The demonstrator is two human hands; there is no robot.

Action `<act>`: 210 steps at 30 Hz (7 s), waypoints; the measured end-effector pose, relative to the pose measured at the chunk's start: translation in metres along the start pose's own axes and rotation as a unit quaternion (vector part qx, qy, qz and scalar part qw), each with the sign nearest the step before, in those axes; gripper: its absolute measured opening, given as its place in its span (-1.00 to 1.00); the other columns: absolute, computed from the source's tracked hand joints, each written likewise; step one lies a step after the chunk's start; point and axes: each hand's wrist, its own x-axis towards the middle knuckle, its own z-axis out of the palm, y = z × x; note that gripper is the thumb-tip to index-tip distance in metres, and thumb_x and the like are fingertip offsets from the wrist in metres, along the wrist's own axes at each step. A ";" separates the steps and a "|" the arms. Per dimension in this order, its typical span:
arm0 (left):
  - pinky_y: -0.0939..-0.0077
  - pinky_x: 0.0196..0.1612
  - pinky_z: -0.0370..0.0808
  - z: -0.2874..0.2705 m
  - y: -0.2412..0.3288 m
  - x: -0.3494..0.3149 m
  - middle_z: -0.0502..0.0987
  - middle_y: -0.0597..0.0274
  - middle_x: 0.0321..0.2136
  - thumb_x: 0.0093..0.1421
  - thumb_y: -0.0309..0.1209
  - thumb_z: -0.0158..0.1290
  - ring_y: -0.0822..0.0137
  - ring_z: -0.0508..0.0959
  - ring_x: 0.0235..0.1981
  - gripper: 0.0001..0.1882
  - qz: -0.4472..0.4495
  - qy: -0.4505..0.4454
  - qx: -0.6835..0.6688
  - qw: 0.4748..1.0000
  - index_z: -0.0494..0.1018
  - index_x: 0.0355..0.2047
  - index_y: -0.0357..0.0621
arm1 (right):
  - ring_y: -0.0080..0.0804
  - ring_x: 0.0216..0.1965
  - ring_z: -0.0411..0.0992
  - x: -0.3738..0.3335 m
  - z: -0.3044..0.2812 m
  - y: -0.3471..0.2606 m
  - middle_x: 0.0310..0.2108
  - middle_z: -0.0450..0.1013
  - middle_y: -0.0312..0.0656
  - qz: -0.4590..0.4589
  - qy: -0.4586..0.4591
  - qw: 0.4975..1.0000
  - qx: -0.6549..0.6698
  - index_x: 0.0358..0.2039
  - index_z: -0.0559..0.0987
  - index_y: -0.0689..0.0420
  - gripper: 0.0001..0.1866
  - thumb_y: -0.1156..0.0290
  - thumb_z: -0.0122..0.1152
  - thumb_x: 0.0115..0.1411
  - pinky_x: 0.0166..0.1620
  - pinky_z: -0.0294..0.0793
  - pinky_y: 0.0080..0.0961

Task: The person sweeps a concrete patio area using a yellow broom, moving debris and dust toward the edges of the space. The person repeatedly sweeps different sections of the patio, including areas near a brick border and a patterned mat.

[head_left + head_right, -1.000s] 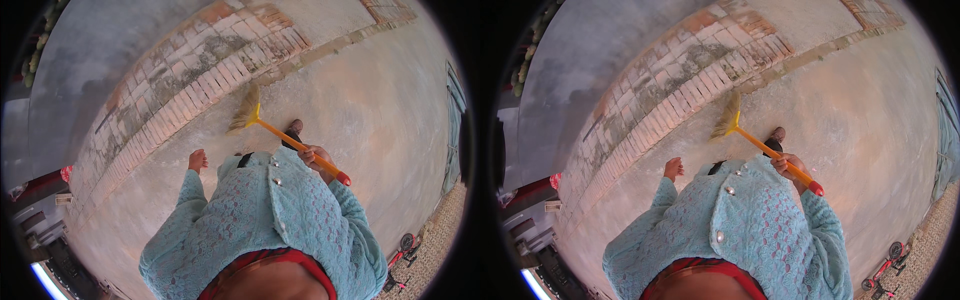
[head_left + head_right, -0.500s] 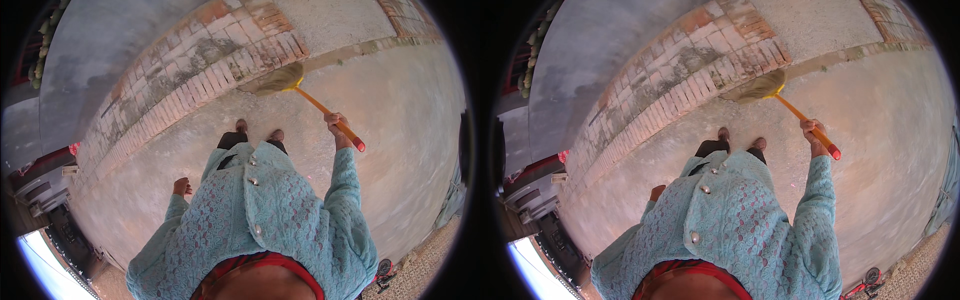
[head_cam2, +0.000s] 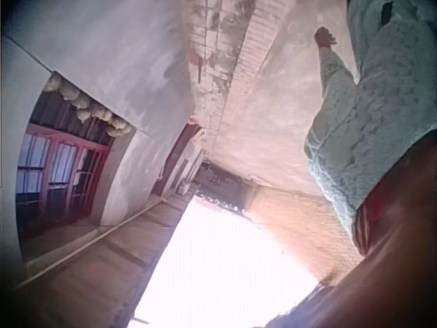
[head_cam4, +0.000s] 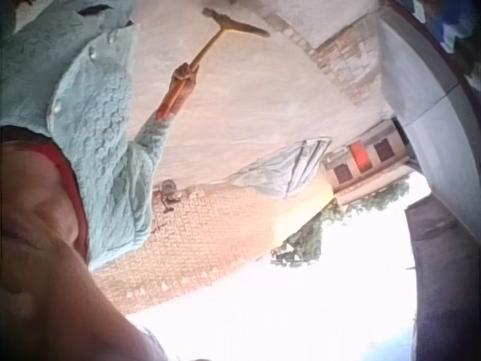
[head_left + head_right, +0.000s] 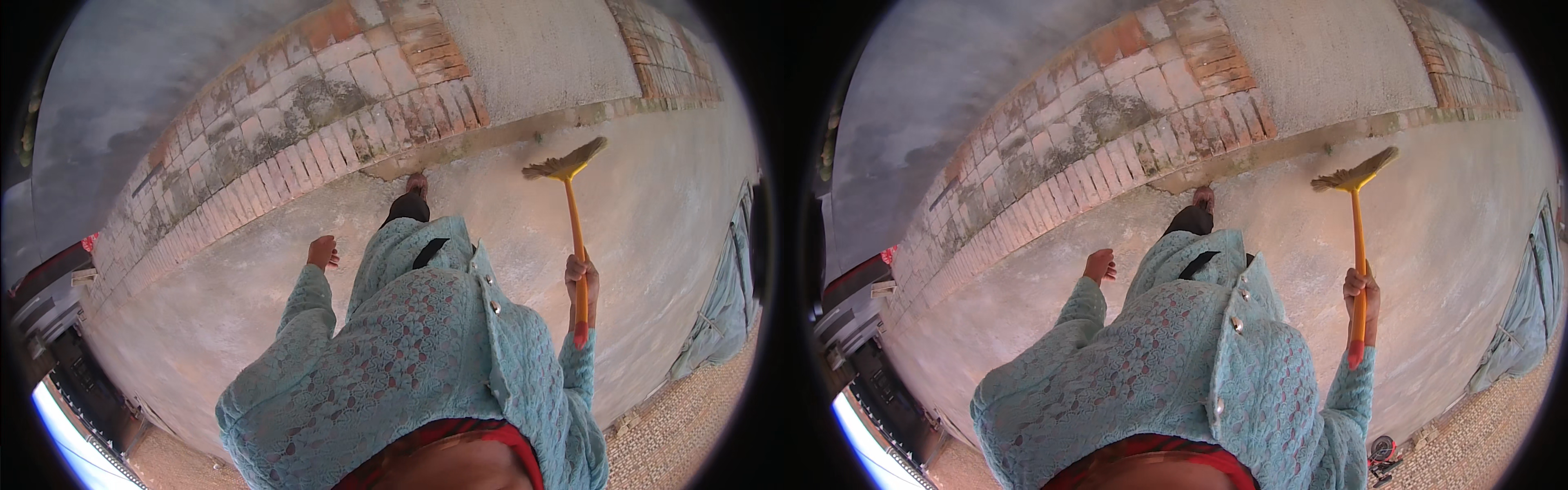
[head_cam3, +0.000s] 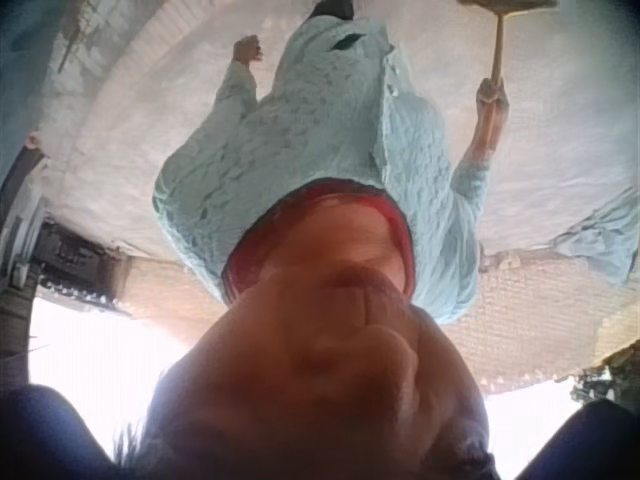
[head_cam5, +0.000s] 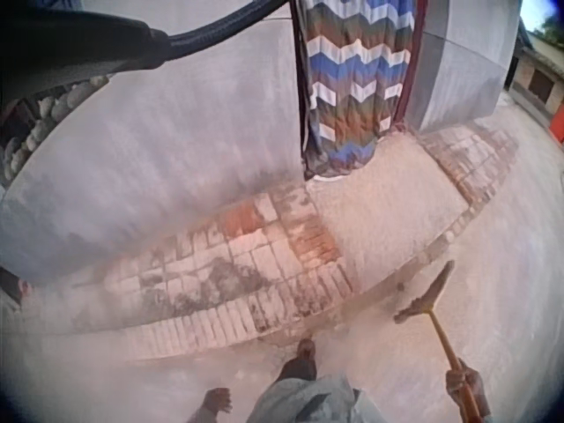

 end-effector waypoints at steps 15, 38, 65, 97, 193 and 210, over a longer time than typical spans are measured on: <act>0.37 -0.72 0.42 0.056 0.026 -0.073 0.35 0.22 -0.62 0.03 -0.37 -0.14 0.31 0.40 -0.75 -0.66 -0.048 0.116 -0.078 0.989 0.32 -0.13 -0.05 | -0.71 -0.69 0.12 0.218 0.132 0.051 -0.53 0.16 -0.25 0.339 -0.219 0.912 0.071 -0.09 0.18 0.21 -0.58 0.66 -0.14 -0.03 -0.68 0.18 -0.82; 0.34 -0.67 0.43 0.154 0.093 -0.058 0.37 0.18 -0.58 0.02 -0.34 -0.10 0.30 0.42 -0.69 -0.66 -0.015 0.017 0.003 1.000 0.34 -0.15 -0.10 | -0.73 -0.75 0.05 0.038 0.020 -0.131 -0.66 0.04 -0.37 0.052 0.006 0.999 0.002 -0.01 0.19 0.02 -0.46 0.68 -0.18 -0.05 -0.72 0.13 -0.85; 0.37 -0.68 0.43 0.166 0.124 -0.052 0.38 0.21 -0.59 0.04 -0.38 -0.13 0.33 0.42 -0.70 -0.63 -0.028 -0.001 0.074 0.997 0.30 -0.10 -0.13 | -0.70 -0.73 0.12 -0.026 -0.044 -0.089 -0.56 0.12 -0.26 0.070 0.022 0.978 0.197 -0.10 0.19 0.23 -0.59 0.67 -0.18 -0.04 -0.72 0.26 -0.80; 0.39 -0.67 0.43 0.190 0.176 -0.042 0.37 0.17 -0.56 0.08 -0.40 -0.14 0.35 0.41 -0.70 -0.63 0.062 -0.065 0.204 0.975 0.27 -0.07 -0.18 | -0.70 -0.69 0.15 0.005 -0.014 -0.126 -0.47 0.19 -0.16 -0.033 -0.040 0.985 0.163 0.00 0.13 0.17 -0.49 0.67 -0.19 -0.03 -0.69 0.24 -0.81; 0.34 -0.68 0.43 0.692 0.404 -0.061 0.37 0.18 -0.60 0.05 -0.37 -0.12 0.28 0.43 -0.70 -0.64 -0.037 -0.061 0.086 0.994 0.30 -0.10 -0.13 | -0.65 -0.66 0.15 0.089 0.022 -0.674 -0.51 0.15 -0.18 -0.060 -0.014 0.987 0.147 -0.05 0.15 0.33 -0.56 0.63 -0.18 -0.01 -0.66 0.29 -0.78; 0.37 -0.69 0.42 0.727 0.459 -0.087 0.36 0.21 -0.61 0.03 -0.30 -0.11 0.32 0.40 -0.72 -0.70 0.009 0.034 -0.006 0.999 0.35 -0.23 -0.14 | -0.62 -0.66 0.21 0.266 0.034 -0.750 -0.56 0.21 -0.18 0.163 -0.093 0.963 0.193 -0.37 0.23 0.43 -0.82 0.57 -0.14 0.02 -0.62 0.29 -0.76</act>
